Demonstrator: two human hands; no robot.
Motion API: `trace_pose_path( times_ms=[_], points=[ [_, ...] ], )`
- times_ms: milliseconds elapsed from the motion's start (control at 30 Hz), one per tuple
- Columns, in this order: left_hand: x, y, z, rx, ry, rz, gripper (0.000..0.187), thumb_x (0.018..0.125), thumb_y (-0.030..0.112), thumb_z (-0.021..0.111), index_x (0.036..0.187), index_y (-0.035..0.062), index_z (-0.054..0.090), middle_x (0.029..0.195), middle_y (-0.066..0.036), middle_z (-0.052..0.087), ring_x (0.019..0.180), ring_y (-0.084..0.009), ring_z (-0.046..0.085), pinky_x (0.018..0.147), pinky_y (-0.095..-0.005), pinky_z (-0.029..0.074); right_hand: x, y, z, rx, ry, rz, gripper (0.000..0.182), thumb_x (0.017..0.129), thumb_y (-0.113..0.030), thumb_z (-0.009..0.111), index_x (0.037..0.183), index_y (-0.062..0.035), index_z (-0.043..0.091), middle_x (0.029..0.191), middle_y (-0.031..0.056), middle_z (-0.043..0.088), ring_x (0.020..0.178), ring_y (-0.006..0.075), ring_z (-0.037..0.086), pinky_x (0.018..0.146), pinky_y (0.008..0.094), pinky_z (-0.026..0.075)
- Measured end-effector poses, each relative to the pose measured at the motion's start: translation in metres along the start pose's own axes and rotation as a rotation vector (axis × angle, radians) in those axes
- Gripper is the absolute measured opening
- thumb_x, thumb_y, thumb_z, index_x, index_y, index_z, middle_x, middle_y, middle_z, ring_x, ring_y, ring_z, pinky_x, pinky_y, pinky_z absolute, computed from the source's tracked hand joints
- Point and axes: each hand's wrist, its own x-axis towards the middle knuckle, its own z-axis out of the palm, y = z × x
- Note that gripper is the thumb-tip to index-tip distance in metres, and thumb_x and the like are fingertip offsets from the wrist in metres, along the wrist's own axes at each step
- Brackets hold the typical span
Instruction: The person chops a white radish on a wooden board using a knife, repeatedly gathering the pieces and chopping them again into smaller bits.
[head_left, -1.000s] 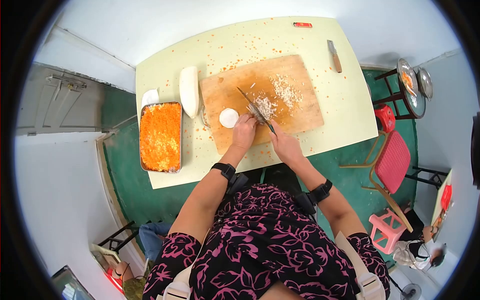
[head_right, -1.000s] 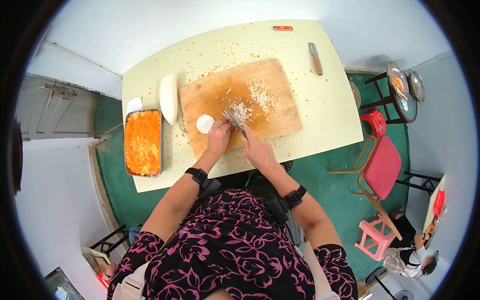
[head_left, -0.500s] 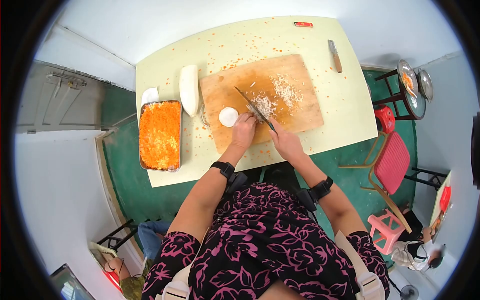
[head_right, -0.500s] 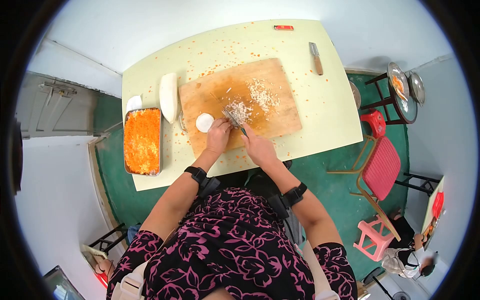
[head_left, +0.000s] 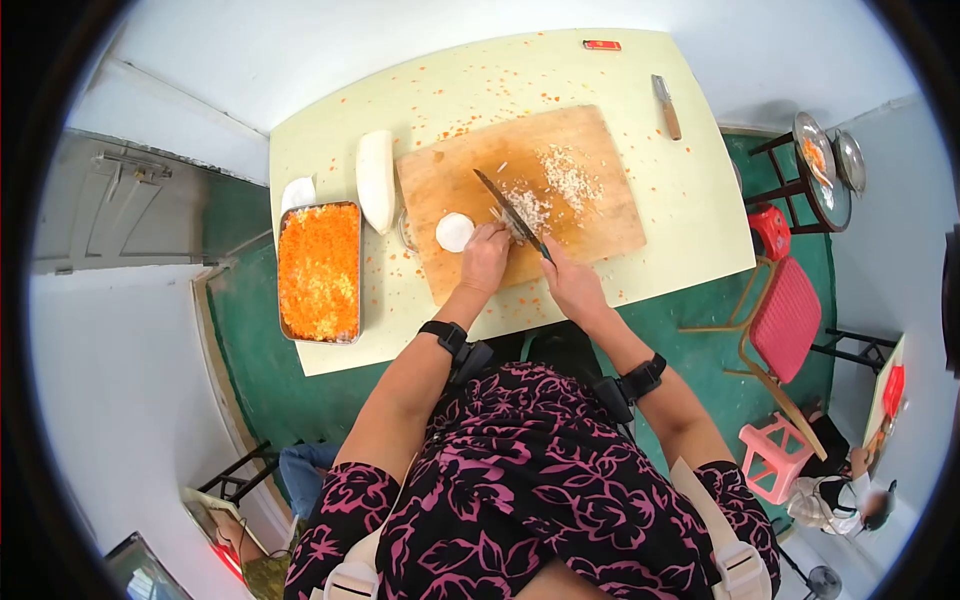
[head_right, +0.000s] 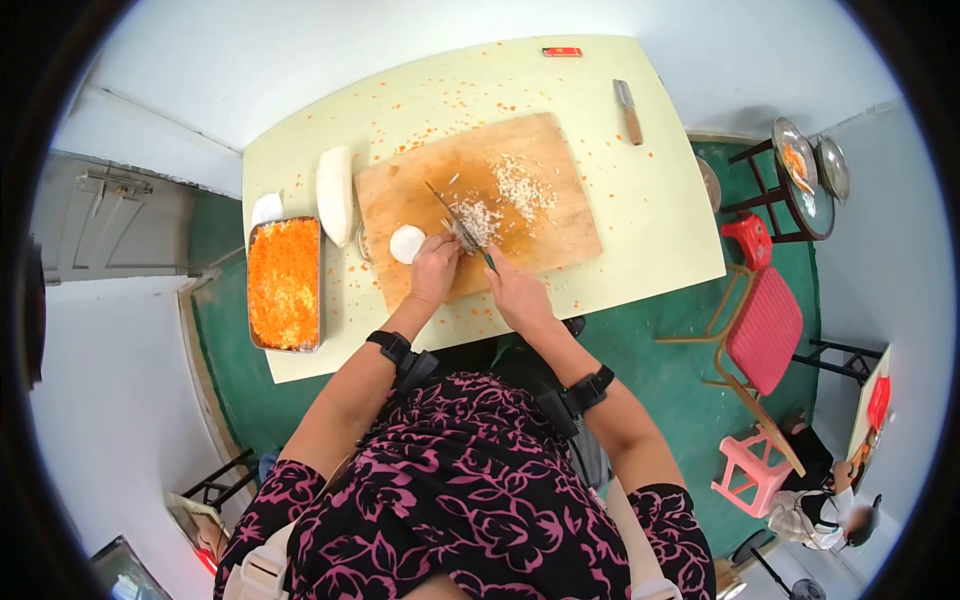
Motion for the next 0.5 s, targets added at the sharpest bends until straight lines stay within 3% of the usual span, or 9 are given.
trace_pose_path(
  times_ms=[500],
  points=[
    [0.000,0.001,-0.002,0.022,0.001,0.009,0.009,0.068,0.001,0.065,0.078,0.0002,0.064,0.087,-0.012,0.063,0.081,-0.0278,0.060,0.071,-0.0344,0.050,-0.006,-0.004,0.008,-0.013,0.038,0.050,0.045,0.092,-0.031,0.042,0.132,-0.0102,0.037,0.067,0.0220,0.060,0.062,0.0393,0.059,0.057,0.0479,0.046]
  ],
)
